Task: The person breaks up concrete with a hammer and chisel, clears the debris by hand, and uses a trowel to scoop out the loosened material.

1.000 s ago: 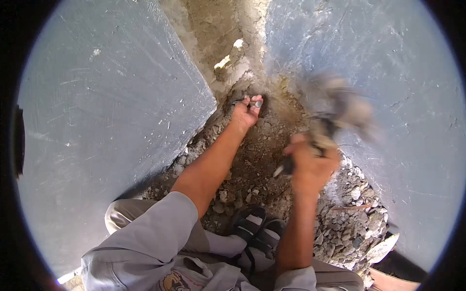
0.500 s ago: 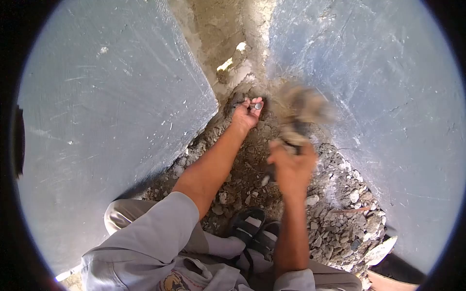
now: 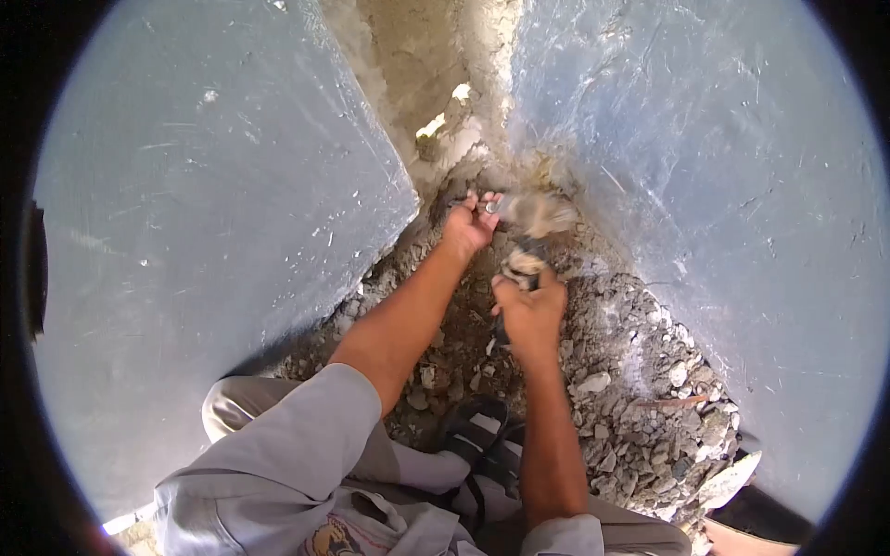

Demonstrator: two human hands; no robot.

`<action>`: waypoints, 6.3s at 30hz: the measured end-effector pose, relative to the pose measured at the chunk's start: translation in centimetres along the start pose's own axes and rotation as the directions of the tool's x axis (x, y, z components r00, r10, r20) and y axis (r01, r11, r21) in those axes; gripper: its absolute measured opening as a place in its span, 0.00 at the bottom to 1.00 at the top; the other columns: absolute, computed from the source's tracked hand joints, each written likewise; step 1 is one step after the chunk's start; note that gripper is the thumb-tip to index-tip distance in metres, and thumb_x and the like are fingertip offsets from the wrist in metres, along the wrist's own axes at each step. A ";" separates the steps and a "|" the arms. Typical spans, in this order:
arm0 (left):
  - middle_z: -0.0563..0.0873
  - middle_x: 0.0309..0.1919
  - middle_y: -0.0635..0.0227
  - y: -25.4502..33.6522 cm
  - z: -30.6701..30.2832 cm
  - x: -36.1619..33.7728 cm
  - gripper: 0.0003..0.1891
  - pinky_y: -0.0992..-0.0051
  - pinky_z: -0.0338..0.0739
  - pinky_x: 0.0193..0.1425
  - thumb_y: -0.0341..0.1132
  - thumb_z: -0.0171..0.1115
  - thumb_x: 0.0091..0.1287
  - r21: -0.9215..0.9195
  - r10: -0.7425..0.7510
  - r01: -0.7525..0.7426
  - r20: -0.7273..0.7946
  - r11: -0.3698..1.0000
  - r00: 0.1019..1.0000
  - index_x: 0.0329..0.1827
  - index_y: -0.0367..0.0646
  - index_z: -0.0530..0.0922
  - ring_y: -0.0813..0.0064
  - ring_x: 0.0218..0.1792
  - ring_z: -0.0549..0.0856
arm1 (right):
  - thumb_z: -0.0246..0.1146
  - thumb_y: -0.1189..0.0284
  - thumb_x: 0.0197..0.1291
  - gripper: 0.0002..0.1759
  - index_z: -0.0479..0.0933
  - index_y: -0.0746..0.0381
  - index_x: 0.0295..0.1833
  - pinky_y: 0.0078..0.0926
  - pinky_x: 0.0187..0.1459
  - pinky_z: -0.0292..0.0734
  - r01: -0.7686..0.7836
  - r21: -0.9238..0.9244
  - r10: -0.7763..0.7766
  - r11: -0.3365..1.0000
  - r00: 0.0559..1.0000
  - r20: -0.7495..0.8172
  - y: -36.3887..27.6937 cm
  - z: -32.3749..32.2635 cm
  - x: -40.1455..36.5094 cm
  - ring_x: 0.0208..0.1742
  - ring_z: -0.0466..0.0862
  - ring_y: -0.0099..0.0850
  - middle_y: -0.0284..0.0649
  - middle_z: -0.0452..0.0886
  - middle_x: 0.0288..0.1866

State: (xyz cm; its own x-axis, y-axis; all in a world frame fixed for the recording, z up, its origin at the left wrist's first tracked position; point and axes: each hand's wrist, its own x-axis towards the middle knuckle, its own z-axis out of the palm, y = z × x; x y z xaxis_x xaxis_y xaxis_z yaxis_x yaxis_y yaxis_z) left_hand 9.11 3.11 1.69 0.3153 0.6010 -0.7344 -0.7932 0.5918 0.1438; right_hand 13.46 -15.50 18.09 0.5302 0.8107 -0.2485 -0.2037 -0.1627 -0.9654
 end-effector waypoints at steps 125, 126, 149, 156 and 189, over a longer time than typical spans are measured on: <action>0.85 0.40 0.53 18.6 -0.4 -37.1 0.13 0.57 0.79 0.48 0.36 0.64 0.63 0.417 -0.407 -0.409 0.098 -0.811 0.908 0.47 0.39 0.81 0.48 0.45 0.84 | 0.52 0.39 0.63 0.39 0.66 0.47 0.75 0.69 0.74 0.40 0.608 -0.789 0.320 -0.090 0.768 0.555 17.7 5.8 14.8 0.83 0.45 0.47 0.43 0.51 0.82; 0.85 0.40 0.53 18.6 -0.4 -37.2 0.13 0.57 0.79 0.48 0.36 0.65 0.63 0.426 -0.420 -0.429 0.119 -0.797 0.899 0.47 0.39 0.81 0.48 0.45 0.84 | 0.51 0.38 0.64 0.38 0.66 0.47 0.74 0.68 0.74 0.40 0.626 -0.774 0.306 -0.097 0.759 0.576 19.8 5.0 14.8 0.83 0.44 0.47 0.43 0.51 0.82; 0.84 0.35 0.43 17.8 -0.7 -38.9 0.12 0.57 0.77 0.49 0.31 0.69 0.56 0.382 -0.418 -0.486 0.251 -0.786 0.873 0.43 0.36 0.84 0.42 0.41 0.83 | 0.63 0.50 0.56 0.22 0.85 0.55 0.45 0.45 0.49 0.81 0.686 -0.690 0.634 -0.229 0.644 0.430 5.5 -14.1 -5.5 0.50 0.86 0.43 0.44 0.86 0.43; 0.86 0.41 0.43 17.9 -0.4 -39.7 0.17 0.60 0.77 0.56 0.32 0.69 0.57 0.293 -0.429 -0.481 0.227 -0.826 0.874 0.47 0.33 0.84 0.47 0.49 0.84 | 0.71 0.53 0.52 0.25 0.85 0.60 0.50 0.43 0.57 0.77 0.439 -0.889 0.870 -0.130 0.480 0.110 -7.8 -21.3 -10.8 0.58 0.82 0.45 0.45 0.83 0.55; 0.86 0.38 0.45 19.0 -2.1 -40.0 0.14 0.56 0.77 0.51 0.31 0.71 0.55 0.291 -0.386 -0.447 0.244 -0.846 0.890 0.42 0.32 0.82 0.44 0.45 0.84 | 0.63 0.58 0.65 0.22 0.81 0.67 0.28 0.43 0.32 0.74 -0.289 -0.886 -0.224 -0.362 0.950 -0.219 -13.4 -43.9 -23.7 0.29 0.79 0.56 0.56 0.80 0.26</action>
State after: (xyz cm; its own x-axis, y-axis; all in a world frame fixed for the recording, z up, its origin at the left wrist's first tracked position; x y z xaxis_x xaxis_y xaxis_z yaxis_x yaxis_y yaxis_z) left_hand -19.67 -10.75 32.40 0.7138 0.4376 -0.5469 0.6817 -0.6132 0.3991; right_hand 39.75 -57.24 33.43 0.7291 0.6834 -0.0367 0.6497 -0.6743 0.3510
